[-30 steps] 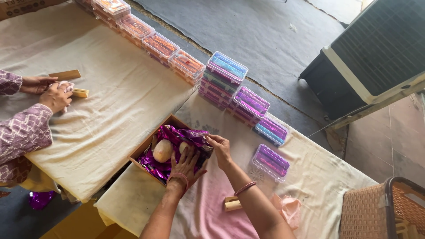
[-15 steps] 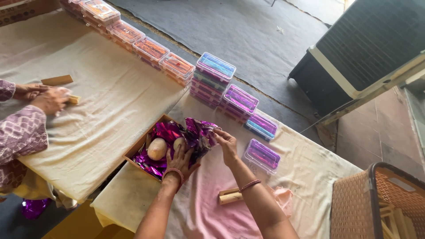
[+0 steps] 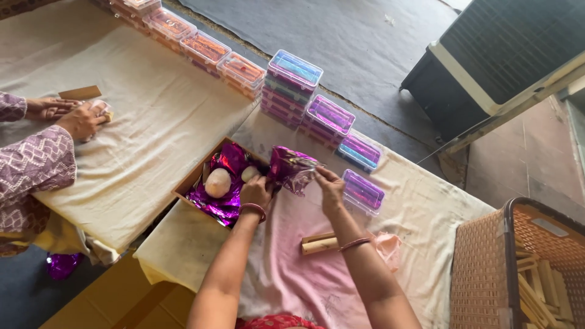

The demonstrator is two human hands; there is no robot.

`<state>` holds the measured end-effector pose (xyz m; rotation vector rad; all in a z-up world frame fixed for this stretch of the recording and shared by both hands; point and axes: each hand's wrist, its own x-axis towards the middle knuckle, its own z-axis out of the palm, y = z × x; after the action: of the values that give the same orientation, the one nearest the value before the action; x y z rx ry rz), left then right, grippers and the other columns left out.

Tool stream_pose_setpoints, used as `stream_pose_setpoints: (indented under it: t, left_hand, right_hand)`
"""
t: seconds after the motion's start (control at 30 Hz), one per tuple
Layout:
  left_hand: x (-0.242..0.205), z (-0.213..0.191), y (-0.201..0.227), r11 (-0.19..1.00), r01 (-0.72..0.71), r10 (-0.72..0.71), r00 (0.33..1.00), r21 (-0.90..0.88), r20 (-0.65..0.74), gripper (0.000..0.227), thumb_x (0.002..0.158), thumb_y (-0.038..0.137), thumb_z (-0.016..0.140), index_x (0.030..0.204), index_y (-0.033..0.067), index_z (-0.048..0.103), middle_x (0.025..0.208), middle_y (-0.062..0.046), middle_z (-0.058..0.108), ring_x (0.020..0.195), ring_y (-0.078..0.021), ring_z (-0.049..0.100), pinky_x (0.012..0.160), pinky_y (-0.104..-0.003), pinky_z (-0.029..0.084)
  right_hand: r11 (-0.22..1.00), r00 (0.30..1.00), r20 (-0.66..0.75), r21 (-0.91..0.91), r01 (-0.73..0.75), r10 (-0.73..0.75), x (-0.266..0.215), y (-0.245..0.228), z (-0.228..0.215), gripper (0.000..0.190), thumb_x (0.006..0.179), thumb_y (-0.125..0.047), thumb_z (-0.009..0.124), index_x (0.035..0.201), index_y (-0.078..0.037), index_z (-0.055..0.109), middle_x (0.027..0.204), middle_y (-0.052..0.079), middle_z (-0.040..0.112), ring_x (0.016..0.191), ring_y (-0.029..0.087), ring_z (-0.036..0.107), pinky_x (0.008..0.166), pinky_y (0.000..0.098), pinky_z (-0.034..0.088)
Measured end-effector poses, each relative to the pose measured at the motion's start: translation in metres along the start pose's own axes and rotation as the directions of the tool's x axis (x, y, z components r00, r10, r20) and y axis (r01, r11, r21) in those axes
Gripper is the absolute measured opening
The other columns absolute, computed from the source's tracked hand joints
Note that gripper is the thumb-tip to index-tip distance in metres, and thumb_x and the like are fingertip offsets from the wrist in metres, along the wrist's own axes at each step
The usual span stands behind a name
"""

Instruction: Wrapping small wooden sticks in foil and organizing them into containers.

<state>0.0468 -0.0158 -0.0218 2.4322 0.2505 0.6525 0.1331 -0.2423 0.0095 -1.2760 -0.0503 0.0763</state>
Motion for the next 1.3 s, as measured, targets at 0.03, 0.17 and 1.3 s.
stream_pose_setpoints:
  t: [0.03, 0.17, 1.3]
  left_hand:
    - [0.000, -0.004, 0.002, 1.000, -0.001, 0.001, 1.000, 0.001, 0.003, 0.017, 0.091, 0.024, 0.071, 0.101, 0.0102, 0.074, 0.106, -0.011, 0.073, 0.101, -0.0321, 0.069, 0.089, -0.044, 0.054]
    - [0.003, 0.011, -0.009, 0.947, 0.169, -0.186, 0.982, -0.274, -0.038, 0.021, 0.089, 0.027, 0.072, 0.097, 0.0078, 0.073, 0.101, -0.014, 0.074, 0.094, -0.0345, 0.070, 0.082, -0.045, 0.055]
    - [-0.052, -0.048, 0.033, 0.855, -0.346, 0.379, 0.925, -0.387, 0.010, 0.019, 0.091, 0.004, 0.066, 0.109, 0.0110, 0.067, 0.103, -0.009, 0.073, 0.092, -0.0282, 0.072, 0.079, -0.039, 0.059]
  right_hand:
    - [1.000, 1.000, -0.003, 0.001, -0.002, 0.002, -0.001, -0.001, -0.009, 0.027, 0.088, 0.000, 0.075, 0.115, 0.002, 0.074, 0.107, 0.009, 0.077, 0.095, 0.014, 0.072, 0.090, 0.0254, 0.057]
    - [0.998, 0.991, -0.129, 0.055, -0.012, 0.019, -0.005, -0.002, -0.041, 0.024, 0.089, -0.001, 0.077, 0.113, 0.002, 0.075, 0.105, 0.010, 0.077, 0.092, 0.014, 0.072, 0.086, 0.0250, 0.059]
    - [0.890, 0.917, 0.102, -0.302, -0.342, 0.386, -0.088, 0.010, 0.036, 0.034, 0.093, -0.024, 0.071, 0.118, -0.003, 0.060, 0.092, 0.000, 0.071, 0.081, 0.008, 0.064, 0.063, 0.0246, 0.051]
